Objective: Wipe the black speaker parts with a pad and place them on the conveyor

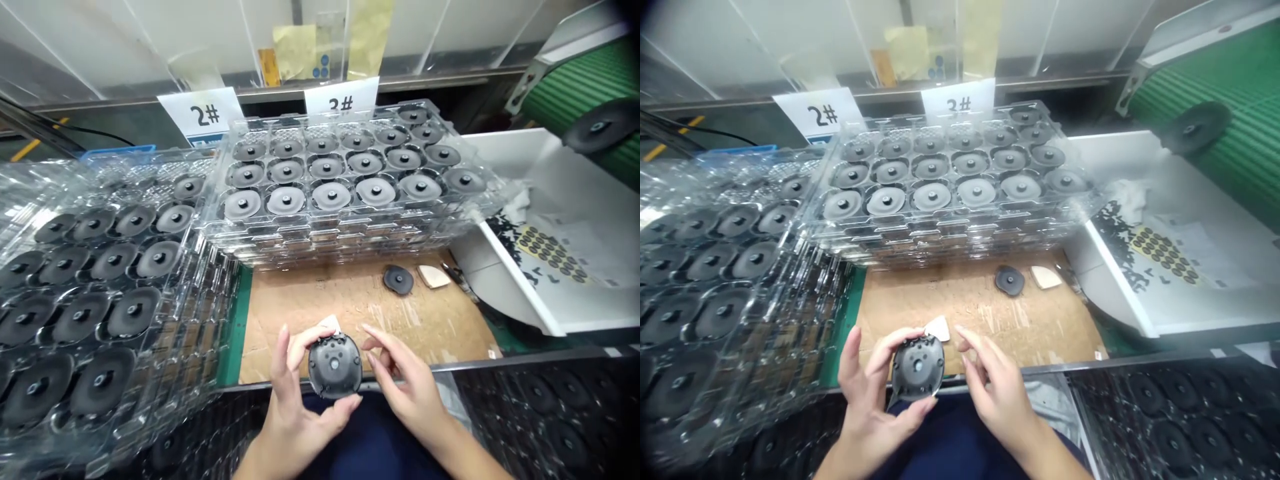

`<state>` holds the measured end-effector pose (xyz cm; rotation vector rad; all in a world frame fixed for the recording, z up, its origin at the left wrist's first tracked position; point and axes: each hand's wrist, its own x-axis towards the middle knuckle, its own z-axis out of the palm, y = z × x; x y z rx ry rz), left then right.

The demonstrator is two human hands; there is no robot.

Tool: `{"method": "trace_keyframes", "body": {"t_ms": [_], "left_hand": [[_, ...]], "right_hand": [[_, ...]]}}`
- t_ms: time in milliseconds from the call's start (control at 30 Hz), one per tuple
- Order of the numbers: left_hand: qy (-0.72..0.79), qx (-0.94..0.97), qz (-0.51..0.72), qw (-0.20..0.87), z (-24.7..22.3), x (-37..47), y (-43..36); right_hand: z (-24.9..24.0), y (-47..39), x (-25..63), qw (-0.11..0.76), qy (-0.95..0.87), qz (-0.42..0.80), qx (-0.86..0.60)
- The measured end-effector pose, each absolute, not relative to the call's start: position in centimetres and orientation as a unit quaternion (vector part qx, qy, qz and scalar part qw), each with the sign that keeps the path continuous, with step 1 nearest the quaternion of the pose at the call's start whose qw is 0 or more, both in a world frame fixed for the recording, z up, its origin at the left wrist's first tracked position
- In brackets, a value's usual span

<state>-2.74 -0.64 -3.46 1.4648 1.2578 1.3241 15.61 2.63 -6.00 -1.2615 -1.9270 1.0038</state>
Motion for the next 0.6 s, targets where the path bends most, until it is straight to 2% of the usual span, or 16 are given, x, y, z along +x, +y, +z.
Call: {"method": "trace_keyframes", "body": {"t_ms": [167,233,367,500,600], "left_hand": [[0.546,0.472,0.553,0.417,-2.2,-1.4,-0.1],[0.555,0.416,0.526,0.492,-2.1,-1.2,0.1],[0.542,0.3,0.436,0.653,-2.7,-1.5,0.4],[0.582,0.295,0.427,0.626,-2.4,-2.6,0.9],[0.651,0.369,0.399,0.531,-0.4,-4.3,1.5]], "right_hand": [[-4.0,5.2,16.9,0.319,-0.837,0.311,-0.319],[-3.8,6.2,17.0,0.331,-0.836,0.326,-0.291],[-4.4,6.8,16.4,0.36,-0.794,0.367,-0.324],[-5.5,8.5,15.2,0.343,-0.789,0.397,-0.318],[-7.0,11.7,13.5,0.311,-0.797,0.406,-0.321]]}}
